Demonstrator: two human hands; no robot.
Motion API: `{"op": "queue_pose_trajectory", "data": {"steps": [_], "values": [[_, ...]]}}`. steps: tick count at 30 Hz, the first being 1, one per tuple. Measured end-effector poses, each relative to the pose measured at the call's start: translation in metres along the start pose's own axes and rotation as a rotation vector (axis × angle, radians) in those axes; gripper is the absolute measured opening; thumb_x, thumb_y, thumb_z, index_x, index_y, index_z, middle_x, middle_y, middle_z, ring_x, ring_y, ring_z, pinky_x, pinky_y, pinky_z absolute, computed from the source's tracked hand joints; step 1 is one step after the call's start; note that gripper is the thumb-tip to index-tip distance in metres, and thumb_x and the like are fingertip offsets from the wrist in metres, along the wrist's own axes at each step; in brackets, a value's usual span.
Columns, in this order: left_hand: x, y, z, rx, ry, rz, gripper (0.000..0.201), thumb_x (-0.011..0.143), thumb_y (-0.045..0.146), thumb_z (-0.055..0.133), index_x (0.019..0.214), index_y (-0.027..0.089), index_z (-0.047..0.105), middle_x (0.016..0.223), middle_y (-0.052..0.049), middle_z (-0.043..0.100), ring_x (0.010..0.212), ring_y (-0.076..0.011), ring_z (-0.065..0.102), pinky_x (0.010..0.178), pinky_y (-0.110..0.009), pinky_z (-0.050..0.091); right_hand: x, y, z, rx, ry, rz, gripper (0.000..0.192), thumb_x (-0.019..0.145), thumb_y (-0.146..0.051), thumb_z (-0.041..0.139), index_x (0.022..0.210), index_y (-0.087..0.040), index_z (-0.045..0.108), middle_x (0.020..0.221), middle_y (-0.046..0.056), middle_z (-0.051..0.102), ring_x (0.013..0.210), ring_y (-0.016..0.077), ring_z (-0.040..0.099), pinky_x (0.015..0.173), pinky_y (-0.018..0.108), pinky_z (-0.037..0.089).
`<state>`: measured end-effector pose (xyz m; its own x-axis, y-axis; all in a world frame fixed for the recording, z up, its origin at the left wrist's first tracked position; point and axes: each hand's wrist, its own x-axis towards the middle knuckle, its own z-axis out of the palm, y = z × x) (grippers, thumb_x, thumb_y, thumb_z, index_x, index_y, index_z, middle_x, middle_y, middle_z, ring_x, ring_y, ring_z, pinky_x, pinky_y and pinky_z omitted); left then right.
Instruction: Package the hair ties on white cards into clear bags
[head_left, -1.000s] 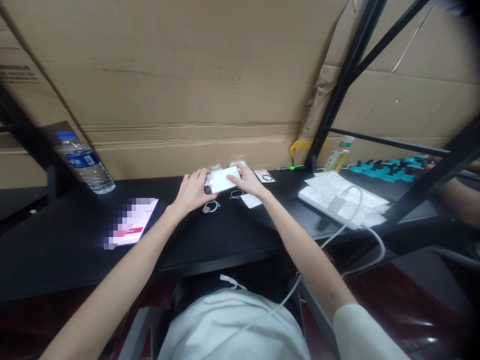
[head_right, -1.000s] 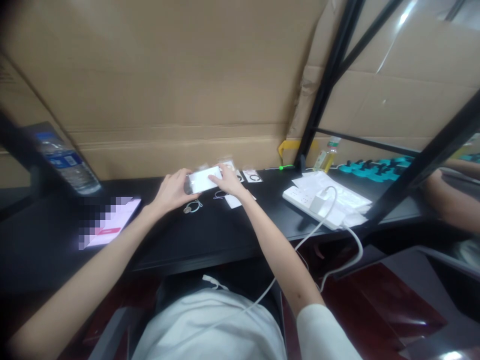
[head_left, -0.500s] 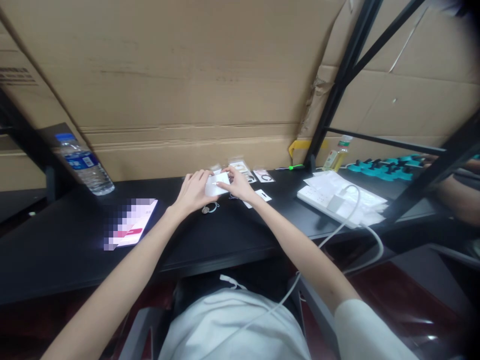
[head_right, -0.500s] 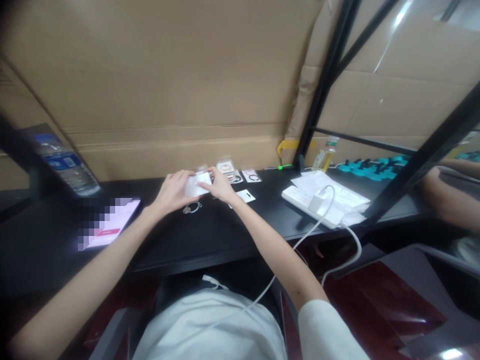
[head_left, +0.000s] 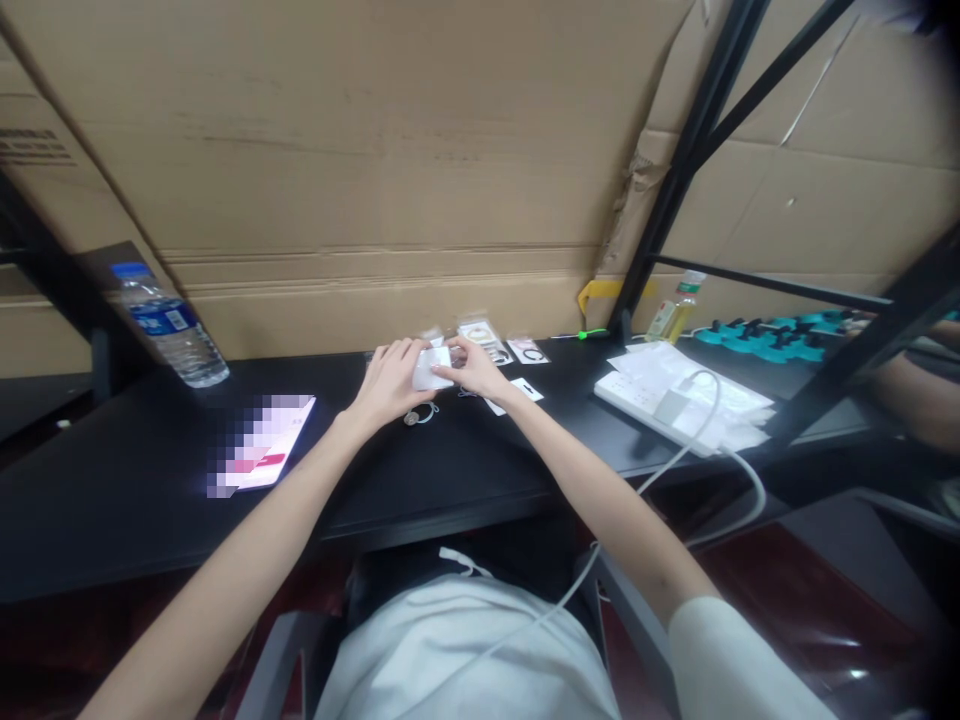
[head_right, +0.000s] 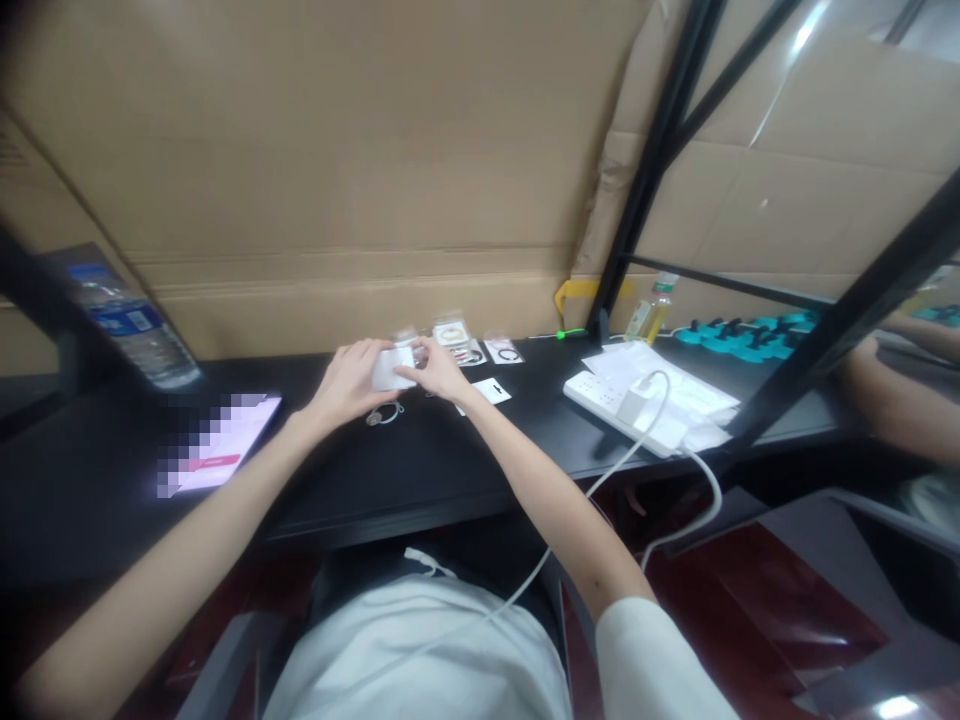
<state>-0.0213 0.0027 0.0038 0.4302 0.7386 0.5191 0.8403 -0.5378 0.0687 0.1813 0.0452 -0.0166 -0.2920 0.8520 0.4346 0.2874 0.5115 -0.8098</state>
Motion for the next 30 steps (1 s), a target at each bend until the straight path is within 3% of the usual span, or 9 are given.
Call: {"op": "queue_pose_trajectory", "data": {"steps": [5, 8, 12, 19, 30], "values": [[-0.001, -0.001, 0.002, 0.002, 0.031, 0.056, 0.056, 0.087, 0.043, 0.072, 0.135, 0.022, 0.053, 0.131, -0.014, 0.066, 0.124, -0.0351, 0.060, 0.106, -0.048, 0.043, 0.000, 0.001, 0.003, -0.023, 0.028, -0.011, 0.043, 0.078, -0.034, 0.087, 0.113, -0.019, 0.065, 0.112, 0.007, 0.073, 0.100, 0.0219, 0.071, 0.095, 0.040, 0.057], [-0.001, -0.004, 0.004, 0.020, 0.051, 0.051, 0.055, 0.088, 0.044, 0.071, 0.134, 0.020, 0.053, 0.130, -0.015, 0.066, 0.121, -0.0356, 0.062, 0.103, -0.048, 0.044, 0.001, 0.004, 0.000, 0.056, -0.030, 0.005, 0.037, 0.085, -0.040, 0.081, 0.114, -0.021, 0.067, 0.104, 0.006, 0.073, 0.090, 0.0209, 0.071, 0.085, 0.038, 0.060], [0.000, -0.007, 0.006, 0.010, 0.070, 0.057, 0.057, 0.087, 0.045, 0.073, 0.134, 0.019, 0.054, 0.131, -0.015, 0.067, 0.122, -0.0364, 0.062, 0.103, -0.049, 0.044, 0.003, 0.011, -0.003, 0.127, -0.058, 0.041, 0.034, 0.086, -0.035, 0.078, 0.116, -0.022, 0.066, 0.089, 0.003, 0.072, 0.072, 0.0176, 0.068, 0.071, 0.034, 0.060], [0.000, -0.006, 0.009, -0.013, 0.090, 0.148, 0.050, 0.089, 0.043, 0.070, 0.132, 0.021, 0.056, 0.126, -0.013, 0.068, 0.119, -0.0339, 0.063, 0.107, -0.049, 0.044, 0.007, 0.018, 0.000, 0.087, -0.023, -0.041, 0.029, 0.076, -0.037, 0.083, 0.093, -0.021, 0.066, 0.099, 0.005, 0.073, 0.091, 0.0203, 0.070, 0.086, 0.037, 0.058], [-0.001, -0.006, 0.011, -0.032, 0.112, 0.155, 0.052, 0.088, 0.044, 0.072, 0.132, 0.020, 0.057, 0.124, -0.013, 0.069, 0.118, -0.0336, 0.064, 0.107, -0.048, 0.045, 0.005, 0.014, 0.001, 0.055, -0.015, -0.032, 0.030, 0.076, -0.037, 0.085, 0.093, -0.020, 0.067, 0.097, 0.005, 0.074, 0.093, 0.0204, 0.071, 0.092, 0.038, 0.057]]}}
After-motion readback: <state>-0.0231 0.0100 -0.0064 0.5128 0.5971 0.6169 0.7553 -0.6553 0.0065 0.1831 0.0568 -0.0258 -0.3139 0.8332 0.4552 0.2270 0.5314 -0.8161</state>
